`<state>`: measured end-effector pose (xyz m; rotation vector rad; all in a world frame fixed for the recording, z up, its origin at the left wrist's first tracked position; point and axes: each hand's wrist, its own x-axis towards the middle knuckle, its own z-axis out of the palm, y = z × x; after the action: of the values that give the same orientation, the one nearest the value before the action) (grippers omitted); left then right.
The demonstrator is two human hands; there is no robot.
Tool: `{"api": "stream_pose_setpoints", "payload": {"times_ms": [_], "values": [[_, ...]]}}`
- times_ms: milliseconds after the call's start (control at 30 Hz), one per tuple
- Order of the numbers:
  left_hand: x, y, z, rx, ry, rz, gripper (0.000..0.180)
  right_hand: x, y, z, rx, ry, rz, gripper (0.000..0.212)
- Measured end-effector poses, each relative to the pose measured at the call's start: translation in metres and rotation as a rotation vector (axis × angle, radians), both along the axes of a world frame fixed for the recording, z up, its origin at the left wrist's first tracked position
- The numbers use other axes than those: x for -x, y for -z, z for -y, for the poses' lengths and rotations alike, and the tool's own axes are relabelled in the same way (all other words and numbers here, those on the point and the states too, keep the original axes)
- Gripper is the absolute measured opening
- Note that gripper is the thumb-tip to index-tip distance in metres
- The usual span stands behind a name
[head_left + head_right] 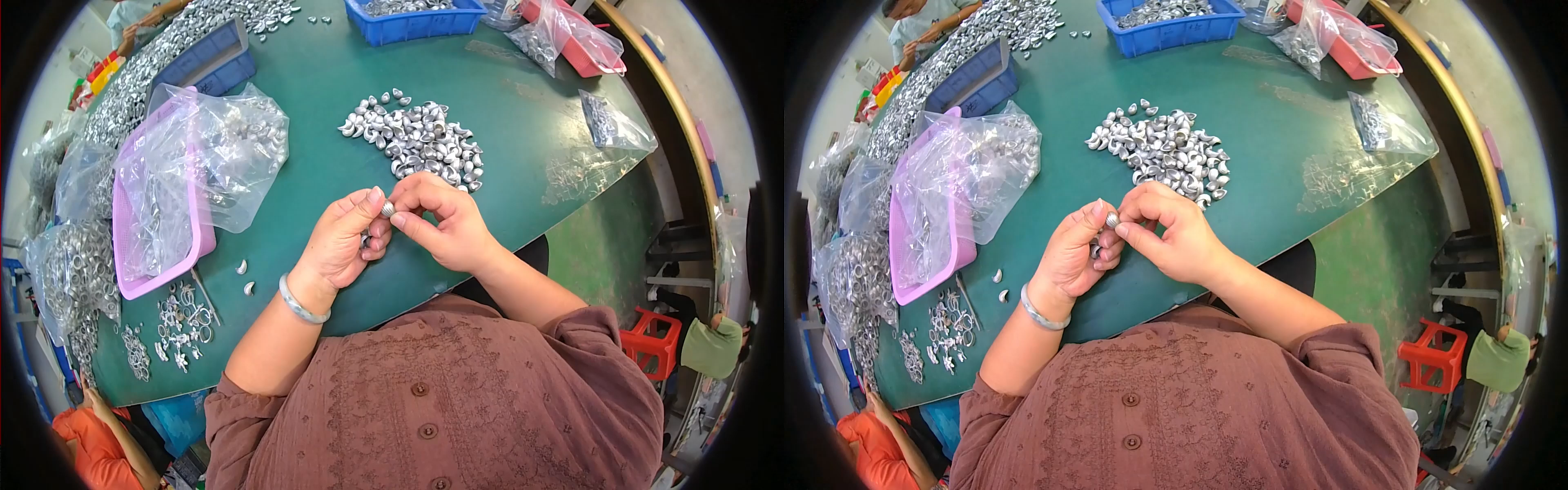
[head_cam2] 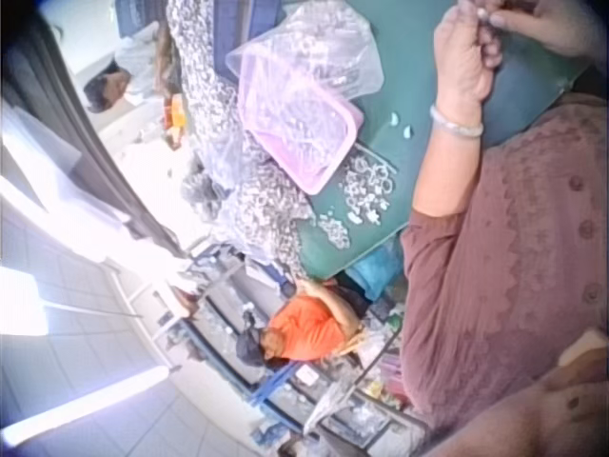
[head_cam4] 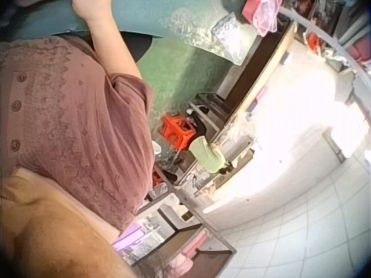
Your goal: The person picks up and puts down small grey metal parts from a pile on the table, placing them into a pink plastic tray.
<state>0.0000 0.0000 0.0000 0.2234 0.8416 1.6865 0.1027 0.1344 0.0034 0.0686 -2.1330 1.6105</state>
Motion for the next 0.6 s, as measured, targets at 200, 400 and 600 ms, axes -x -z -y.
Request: {"api": "stream_pose_setpoints", "payload": {"times_ms": [200,400,600], "values": [[-0.0006,-0.0034,-0.0014,0.002,-0.013,0.004,0.025,0.0009,-0.0023,0.0001,-0.134,0.071,-0.071,0.009],[-0.0017,-0.0038,-0.0014,0.015,-0.030,0.001,0.023,0.0011,-0.0035,0.0003,-0.266,0.134,-0.110,0.012],[-0.0014,-0.0045,-0.0008,0.019,-0.018,-0.008,0.020,0.0006,-0.0055,0.0013,-0.355,0.177,-0.116,0.015]]}}
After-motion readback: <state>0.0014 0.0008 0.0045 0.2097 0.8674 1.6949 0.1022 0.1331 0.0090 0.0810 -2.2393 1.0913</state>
